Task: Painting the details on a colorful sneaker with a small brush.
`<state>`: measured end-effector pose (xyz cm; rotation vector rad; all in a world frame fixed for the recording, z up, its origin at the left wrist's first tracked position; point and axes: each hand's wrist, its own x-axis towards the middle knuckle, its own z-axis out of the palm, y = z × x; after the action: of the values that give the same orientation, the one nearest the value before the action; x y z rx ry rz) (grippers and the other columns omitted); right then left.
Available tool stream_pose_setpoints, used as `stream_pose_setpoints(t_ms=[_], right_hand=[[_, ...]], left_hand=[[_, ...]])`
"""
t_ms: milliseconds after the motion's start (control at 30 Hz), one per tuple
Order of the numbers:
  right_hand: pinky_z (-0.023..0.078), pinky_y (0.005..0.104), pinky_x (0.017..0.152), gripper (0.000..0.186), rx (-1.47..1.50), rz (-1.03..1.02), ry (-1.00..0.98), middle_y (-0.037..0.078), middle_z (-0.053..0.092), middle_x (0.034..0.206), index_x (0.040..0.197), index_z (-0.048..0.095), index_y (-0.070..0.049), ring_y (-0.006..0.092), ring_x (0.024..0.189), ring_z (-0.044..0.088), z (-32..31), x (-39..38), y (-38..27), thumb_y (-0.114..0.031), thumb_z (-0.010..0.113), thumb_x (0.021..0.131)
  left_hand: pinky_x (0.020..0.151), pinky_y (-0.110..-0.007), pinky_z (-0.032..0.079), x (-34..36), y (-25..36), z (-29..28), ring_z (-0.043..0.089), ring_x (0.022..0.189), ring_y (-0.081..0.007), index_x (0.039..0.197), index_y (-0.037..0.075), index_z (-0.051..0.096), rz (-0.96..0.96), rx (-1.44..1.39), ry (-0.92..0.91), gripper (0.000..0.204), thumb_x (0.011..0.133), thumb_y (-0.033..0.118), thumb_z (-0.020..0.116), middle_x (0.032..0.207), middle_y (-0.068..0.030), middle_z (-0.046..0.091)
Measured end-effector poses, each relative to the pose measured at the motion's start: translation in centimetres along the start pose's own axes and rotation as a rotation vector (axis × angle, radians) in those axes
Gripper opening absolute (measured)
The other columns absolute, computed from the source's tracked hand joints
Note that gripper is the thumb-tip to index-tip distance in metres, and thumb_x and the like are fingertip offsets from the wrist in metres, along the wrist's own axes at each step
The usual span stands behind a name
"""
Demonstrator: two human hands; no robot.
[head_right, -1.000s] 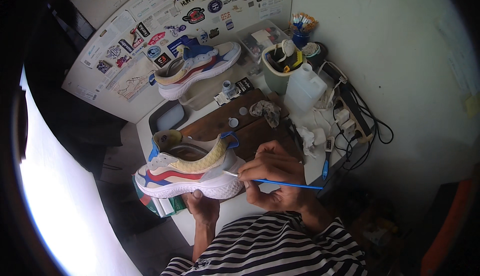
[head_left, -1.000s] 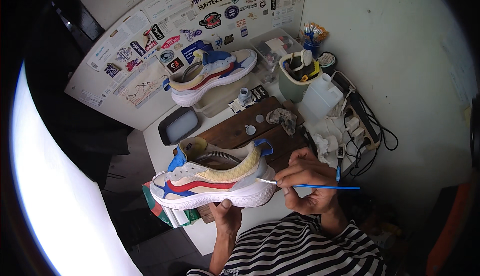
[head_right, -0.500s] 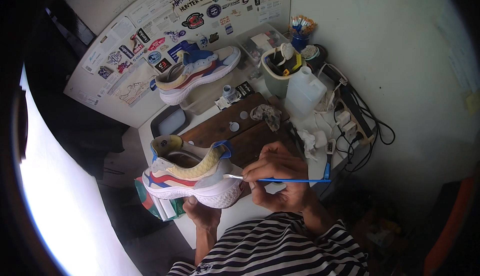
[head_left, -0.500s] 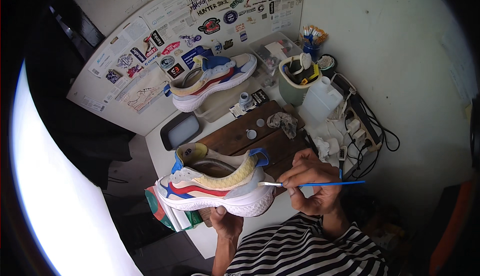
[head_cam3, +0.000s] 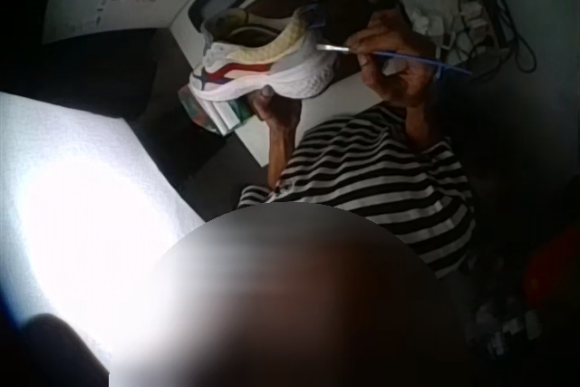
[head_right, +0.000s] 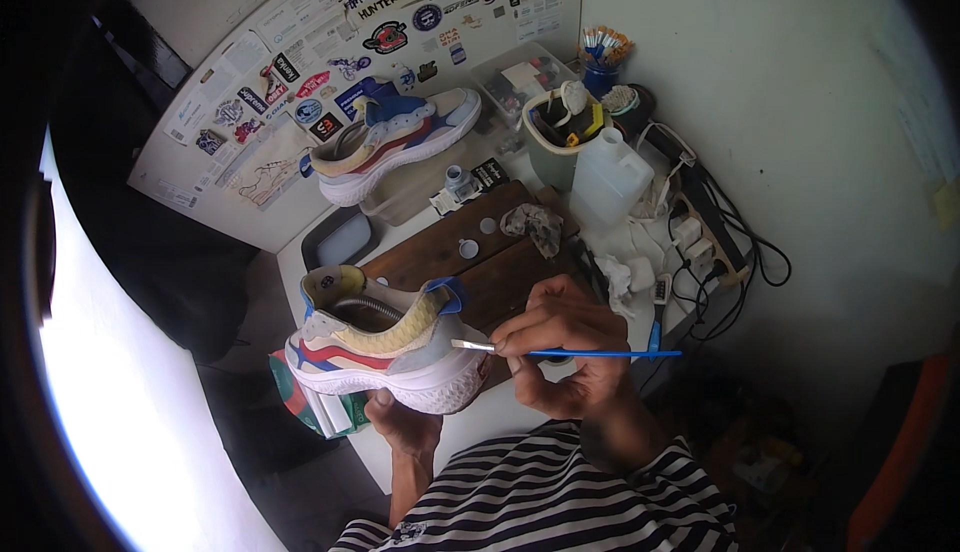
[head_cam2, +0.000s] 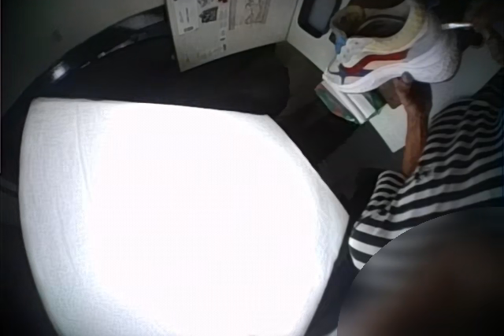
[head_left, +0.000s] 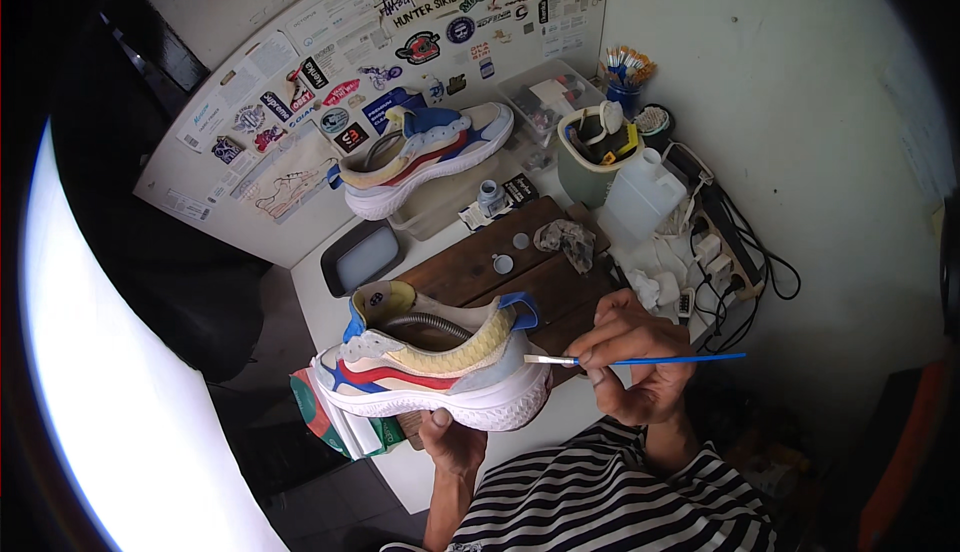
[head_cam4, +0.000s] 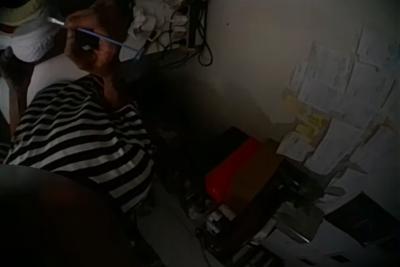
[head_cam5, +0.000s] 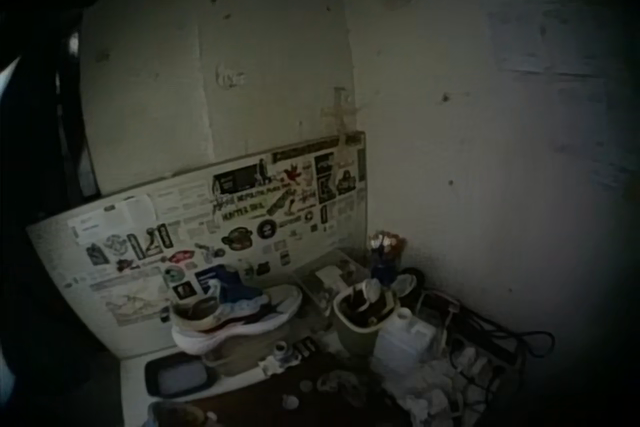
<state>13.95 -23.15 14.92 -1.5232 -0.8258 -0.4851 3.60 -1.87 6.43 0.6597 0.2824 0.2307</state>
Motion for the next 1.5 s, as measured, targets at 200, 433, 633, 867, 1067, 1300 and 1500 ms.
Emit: stream_pose_setpoints(t_ms=[200, 433, 633, 867, 1067, 1300, 1500], right_hand=[[0.047, 0.0349, 0.071, 0.015, -0.033, -0.019, 0.003, 0.007, 0.073, 0.078, 0.09, 0.066, -0.007, 0.015, 0.063, 0.064, -0.1, 0.0, 0.5, -0.002, 0.069, 0.076], [0.047, 0.0378, 0.073, 0.015, -0.364, -0.148, -0.037, 0.006, 0.072, 0.085, 0.093, 0.067, -0.009, 0.0144, 0.062, 0.063, 0.0, 0.2, -1.2, -0.007, 0.067, 0.078], [0.046, 0.0392, 0.079, 0.025, -0.492, -0.181, -0.169, 0.003, 0.07, 0.097, 0.1, 0.068, -0.013, 0.0135, 0.068, 0.064, 0.5, -0.7, -2.2, -0.012, 0.073, 0.075], [0.046, 0.0407, 0.081, 0.026, -0.504, -0.182, -0.151, 0.003, 0.07, 0.098, 0.102, 0.067, -0.013, 0.0137, 0.069, 0.065, 0.1, -0.7, -2.2, -0.014, 0.074, 0.077], [0.046, 0.0414, 0.081, 0.017, -0.543, -0.158, -0.167, 0.003, 0.072, 0.096, 0.1, 0.067, -0.013, 0.013, 0.068, 0.067, 1.0, -1.0, -2.2, -0.013, 0.068, 0.083], [0.046, 0.0398, 0.078, 0.012, -0.509, -0.163, -0.058, 0.003, 0.073, 0.089, 0.097, 0.067, -0.011, 0.0144, 0.065, 0.067, 0.2, -0.6, -1.6, -0.013, 0.067, 0.085], [0.046, 0.0395, 0.078, 0.012, -0.464, -0.158, -0.125, 0.003, 0.073, 0.087, 0.095, 0.066, -0.012, 0.0146, 0.064, 0.066, 1.0, -0.9, -2.4, -0.013, 0.067, 0.083]], left_hand=[[0.103, -0.046, 0.05, -0.1, -0.3, -0.9, 0.062, 0.115, -0.0337, 0.138, -0.004, 0.045, -0.048, -0.046, -0.014, 0.077, 0.075, 0.029, 0.073, 0.127, -0.0191, 0.062], [0.109, -0.046, 0.046, 0.0, -0.1, 0.2, 0.056, 0.126, -0.0319, 0.146, -0.001, 0.035, -0.026, -0.055, -0.034, 0.085, 0.076, 0.023, 0.076, 0.137, -0.0169, 0.055], [0.11, -0.046, 0.044, 0.0, -0.3, 0.9, 0.055, 0.127, -0.031, 0.148, 0.001, 0.032, 0.022, 0.017, -0.005, 0.09, 0.075, 0.023, 0.079, 0.139, -0.0156, 0.053], [0.112, -0.048, 0.041, -0.1, -0.4, 0.5, 0.051, 0.131, -0.0312, 0.149, 0.001, 0.03, 0.029, 0.026, 0.004, 0.092, 0.074, 0.02, 0.08, 0.142, -0.0145, 0.05], [0.112, -0.048, 0.041, 0.1, -0.5, 0.6, 0.052, 0.13, -0.0317, 0.149, 0.001, 0.027, 0.049, 0.052, 0.006, 0.094, 0.074, 0.021, 0.081, 0.141, -0.0156, 0.049], [0.112, -0.048, 0.041, 0.0, -0.4, 0.5, 0.051, 0.13, -0.0319, 0.149, 0.0, 0.027, 0.019, 0.035, 0.006, 0.094, 0.074, 0.021, 0.08, 0.141, -0.0158, 0.048], [0.112, -0.048, 0.041, -0.1, -0.5, 0.5, 0.053, 0.127, -0.0319, 0.148, 0.0, 0.027, 0.057, 0.051, 0.034, 0.093, 0.074, 0.02, 0.08, 0.139, -0.0164, 0.05]])
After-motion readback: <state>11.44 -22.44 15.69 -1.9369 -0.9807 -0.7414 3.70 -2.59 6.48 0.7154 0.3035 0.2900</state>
